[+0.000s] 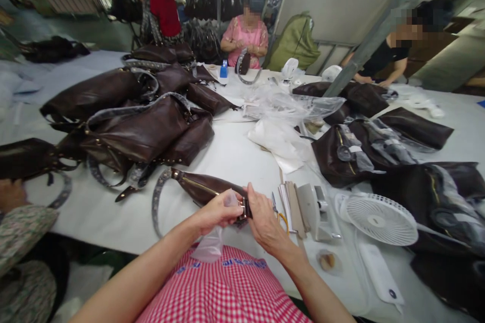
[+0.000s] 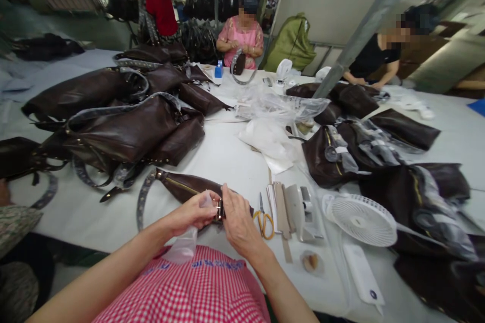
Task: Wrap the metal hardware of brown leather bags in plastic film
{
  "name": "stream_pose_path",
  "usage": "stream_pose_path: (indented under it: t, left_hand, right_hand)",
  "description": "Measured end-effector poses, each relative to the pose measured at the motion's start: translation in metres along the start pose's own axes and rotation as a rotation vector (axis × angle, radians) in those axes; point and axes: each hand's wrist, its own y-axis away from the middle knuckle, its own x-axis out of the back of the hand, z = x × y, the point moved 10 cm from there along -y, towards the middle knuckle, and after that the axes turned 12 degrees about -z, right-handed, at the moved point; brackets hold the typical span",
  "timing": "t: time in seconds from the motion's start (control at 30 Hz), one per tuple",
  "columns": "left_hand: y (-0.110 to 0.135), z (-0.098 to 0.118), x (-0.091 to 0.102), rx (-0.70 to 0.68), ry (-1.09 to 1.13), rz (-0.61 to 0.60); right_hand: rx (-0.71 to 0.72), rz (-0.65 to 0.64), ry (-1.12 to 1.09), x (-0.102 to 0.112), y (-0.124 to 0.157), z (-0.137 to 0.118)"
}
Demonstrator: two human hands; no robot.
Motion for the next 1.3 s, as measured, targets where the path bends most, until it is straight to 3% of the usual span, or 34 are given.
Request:
stream_pose_path:
  t: [0.13, 0.3, 0.53, 0.67, 0.8, 0.97, 1.17, 1.3]
  left_hand:
    - [0.014, -0.004, 0.013, -0.028, 0.005, 0.072]
    - [0.032, -0.001, 0.03, -0.048, -0.139, 0.238]
    - [0.037, -0.004, 0.017, -0.064, -0.093, 0.14]
    - [0.042, -0.003, 0.019, -0.097, -0.046, 0.108]
    - [0.049, -0.002, 0.029, -0.142, 0.011, 0.092]
    - [0.052, 0.003, 0.033, -0.135, -0.2, 0.103]
    - [0.047, 0.012, 0.038, -0.099, -0.375, 0.245]
    - [0.043, 0.014, 0.034, -0.096, -0.402, 0.247]
  right_hand:
    - [0.064, -0.21, -0.177, -0.013, -0.001, 0.003]
    - [-0.036, -0.704, -0.503, -0.041, -0.002, 0.027]
    - [-0.122, -1.021, -1.006, -0.056, -0.008, -0.01]
    - [-0.171, -0.906, -1.042, -0.053, -0.017, -0.016]
    - [-0.281, -0.803, -1.139, -0.046, -0.015, 0.002]
    - [-0.377, -0.698, -1.203, -0.033, -0.008, 0.024]
    - [-0.377, -0.632, -1.229, -0.028, -0.007, 0.025]
    - [-0.381, -0.597, -1.247, -0.026, -0.007, 0.026]
